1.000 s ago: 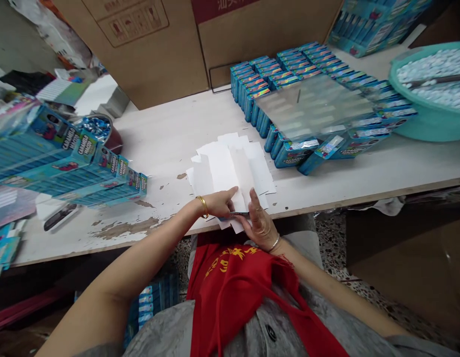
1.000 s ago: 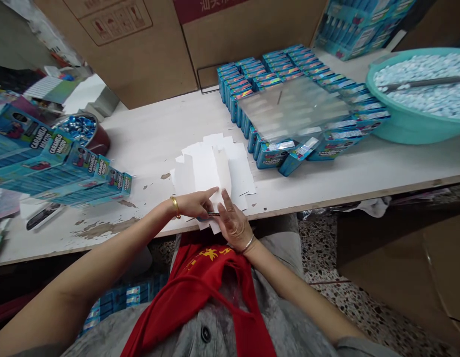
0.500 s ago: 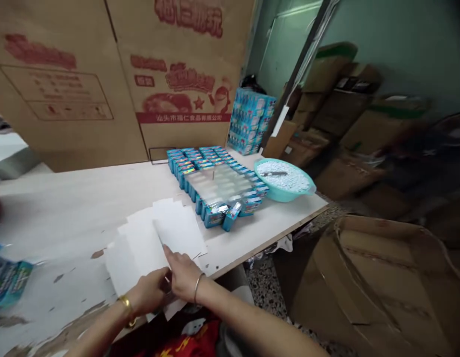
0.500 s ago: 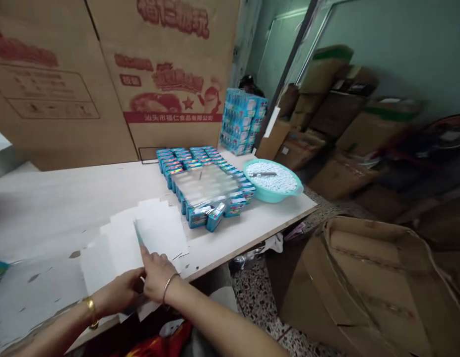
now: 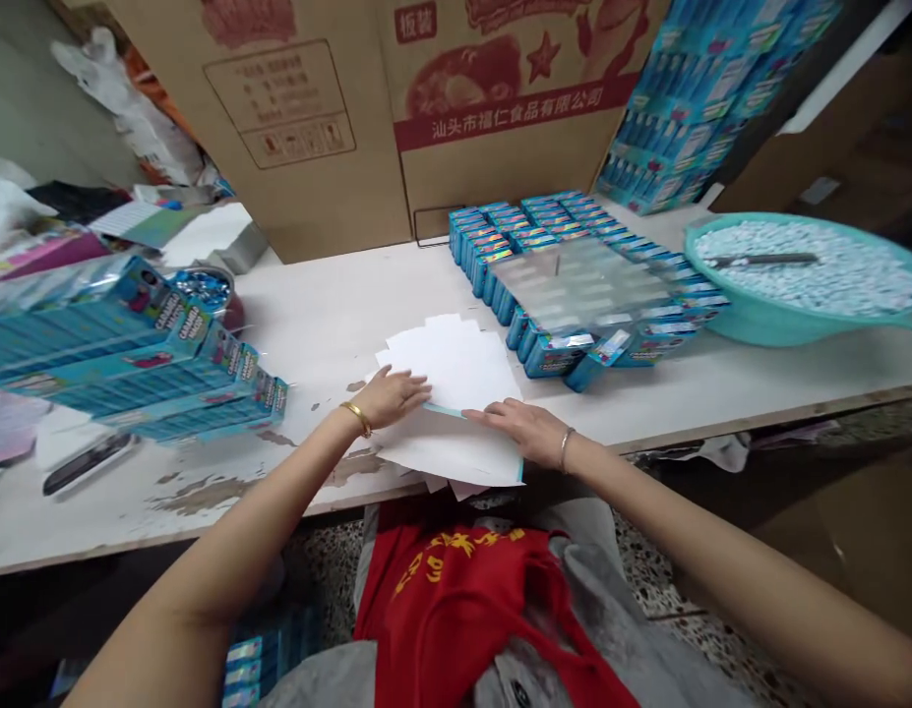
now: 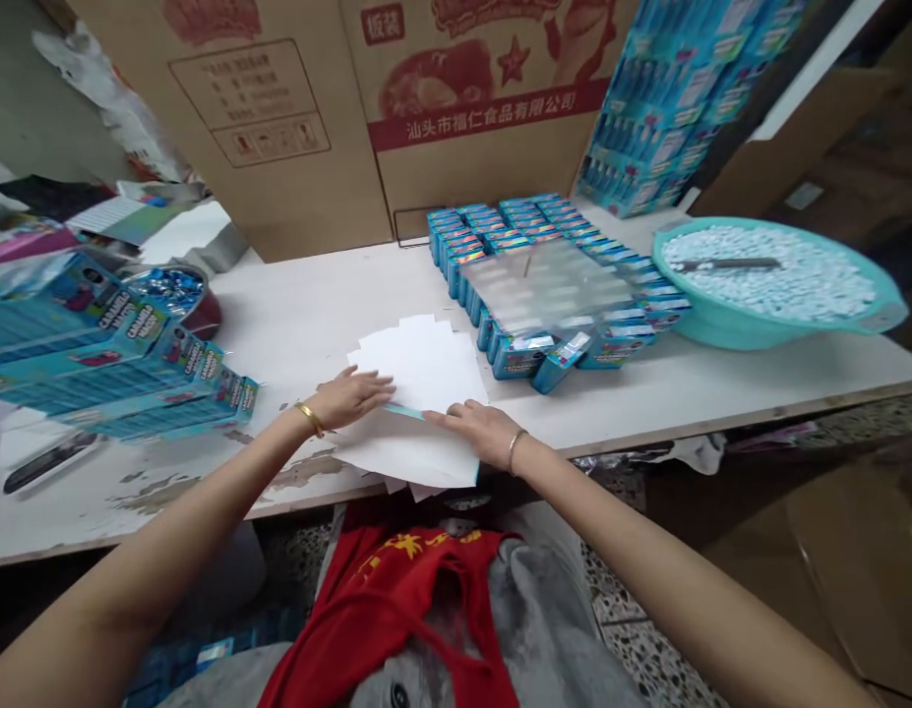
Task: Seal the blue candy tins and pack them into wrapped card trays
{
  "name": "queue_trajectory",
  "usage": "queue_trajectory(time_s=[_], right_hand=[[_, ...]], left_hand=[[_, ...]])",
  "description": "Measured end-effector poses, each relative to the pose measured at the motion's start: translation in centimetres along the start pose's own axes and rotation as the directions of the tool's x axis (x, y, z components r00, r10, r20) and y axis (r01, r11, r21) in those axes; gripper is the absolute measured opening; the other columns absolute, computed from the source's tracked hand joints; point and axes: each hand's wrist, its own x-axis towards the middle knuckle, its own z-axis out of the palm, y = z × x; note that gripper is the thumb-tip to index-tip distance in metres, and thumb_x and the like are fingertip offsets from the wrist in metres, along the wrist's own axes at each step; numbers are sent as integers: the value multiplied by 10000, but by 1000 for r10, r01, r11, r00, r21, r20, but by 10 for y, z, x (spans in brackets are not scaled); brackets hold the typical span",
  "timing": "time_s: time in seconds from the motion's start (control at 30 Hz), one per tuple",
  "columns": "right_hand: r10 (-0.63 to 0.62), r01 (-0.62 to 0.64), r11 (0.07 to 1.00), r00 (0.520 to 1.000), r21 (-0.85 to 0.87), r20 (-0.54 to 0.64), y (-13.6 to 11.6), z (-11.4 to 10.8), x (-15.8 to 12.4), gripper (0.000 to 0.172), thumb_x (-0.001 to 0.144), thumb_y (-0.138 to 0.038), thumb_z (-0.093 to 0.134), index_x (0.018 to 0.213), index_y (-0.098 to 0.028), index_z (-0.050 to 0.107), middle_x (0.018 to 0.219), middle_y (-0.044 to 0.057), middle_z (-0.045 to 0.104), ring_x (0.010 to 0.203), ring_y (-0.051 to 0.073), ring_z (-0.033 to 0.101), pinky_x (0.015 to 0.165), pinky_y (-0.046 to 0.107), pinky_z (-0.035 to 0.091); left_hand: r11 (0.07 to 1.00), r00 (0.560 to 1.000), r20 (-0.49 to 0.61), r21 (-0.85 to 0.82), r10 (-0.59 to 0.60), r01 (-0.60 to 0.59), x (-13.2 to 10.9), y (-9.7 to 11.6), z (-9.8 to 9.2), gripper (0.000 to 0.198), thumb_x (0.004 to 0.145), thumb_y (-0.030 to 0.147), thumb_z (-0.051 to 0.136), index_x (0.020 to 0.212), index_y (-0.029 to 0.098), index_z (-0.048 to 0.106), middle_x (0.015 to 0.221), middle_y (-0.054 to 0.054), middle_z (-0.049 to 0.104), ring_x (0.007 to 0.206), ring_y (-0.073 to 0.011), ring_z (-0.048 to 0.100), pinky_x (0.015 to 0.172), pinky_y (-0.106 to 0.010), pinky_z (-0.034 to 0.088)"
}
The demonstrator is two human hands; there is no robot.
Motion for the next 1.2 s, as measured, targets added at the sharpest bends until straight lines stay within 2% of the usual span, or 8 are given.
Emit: queue_trajectory(time_s=[0.07, 0.2, 0.53, 0.7, 0.83, 0.97, 1.07, 1.2], right_hand=[[-6, 7, 996, 1000, -92, 15, -6, 1, -1, 780, 775, 42, 402, 1451, -333, 305, 1123, 87, 593, 923, 200, 540, 732, 295, 463], [35, -31, 989, 999, -143, 25, -9, 5, -2, 726, 827, -20, 384, 1467, -337, 260, 1189, 112, 544, 924, 223, 526, 718, 314, 448], [89, -80, 978, 995, 195, -37, 5, 8, 0, 522, 930, -113, 287, 1427, -257, 348, 1191, 80, 567, 1045, 189, 548, 829, 302, 461], [129, -131, 991, 990, 37, 51, 0, -1, 5, 619, 870, -39, 323, 1438, -284, 323, 1186, 70, 577, 943, 181, 589, 693, 267, 437], [154, -148, 982, 987, -115, 46, -12, -1, 5, 578, 918, -210, 387, 1476, -257, 246, 1180, 108, 572, 925, 224, 571, 685, 294, 407], [168, -168, 985, 985, -30, -30, -18, 6, 4, 632, 932, -518, 357, 1476, -216, 251, 1273, 145, 525, 1044, 285, 504, 826, 378, 386], [286, -281, 956, 956, 79, -60, -18, 8, 7, 475, 970, -408, 315, 1409, -237, 381, 1201, 114, 557, 1036, 251, 502, 851, 367, 371], [310, -312, 948, 950, 64, 33, -18, -1, 19, 291, 924, -307, 448, 1130, -157, 588, 1083, 103, 592, 1013, 233, 522, 834, 318, 387]], left_hand=[[994, 991, 69, -27, 111, -109, -3, -12, 14, 393, 973, 401, 342, 1219, 237, 601, 1318, -55, 582, 1221, -217, 519, 1062, -426, 329], [964, 965, -26, -49, 261, -262, -10, -24, 30, 432, 971, 423, 341, 1289, 214, 546, 1343, -89, 552, 1213, -203, 507, 1026, -365, 365], [947, 966, 76, 188, 249, -259, -7, -22, 15, 498, 935, 502, 378, 1338, 224, 468, 1231, -107, 606, 996, -222, 573, 831, -316, 409], [910, 976, 160, 364, 149, -198, 3, -16, 22, 492, 937, 162, 287, 1417, 238, 358, 1057, -110, 640, 696, -145, 579, 641, -266, 372], [897, 982, 80, 400, 171, -189, 2, -16, 33, 509, 949, 261, 328, 1451, 191, 282, 1117, -136, 596, 861, -198, 565, 745, -309, 377], [929, 972, -22, 300, 234, -216, -6, -16, 39, 626, 941, 502, 325, 1465, 174, 229, 1233, -146, 537, 1054, -261, 491, 874, -375, 347], [954, 981, -47, 250, 186, -169, -4, -9, 37, 476, 954, 427, 335, 1367, 198, 397, 1215, -118, 551, 1014, -240, 511, 863, -377, 350], [959, 995, 20, 262, 102, -104, 9, 8, 28, 201, 876, 331, 490, 971, 195, 604, 974, -72, 615, 846, -206, 564, 692, -316, 386]])
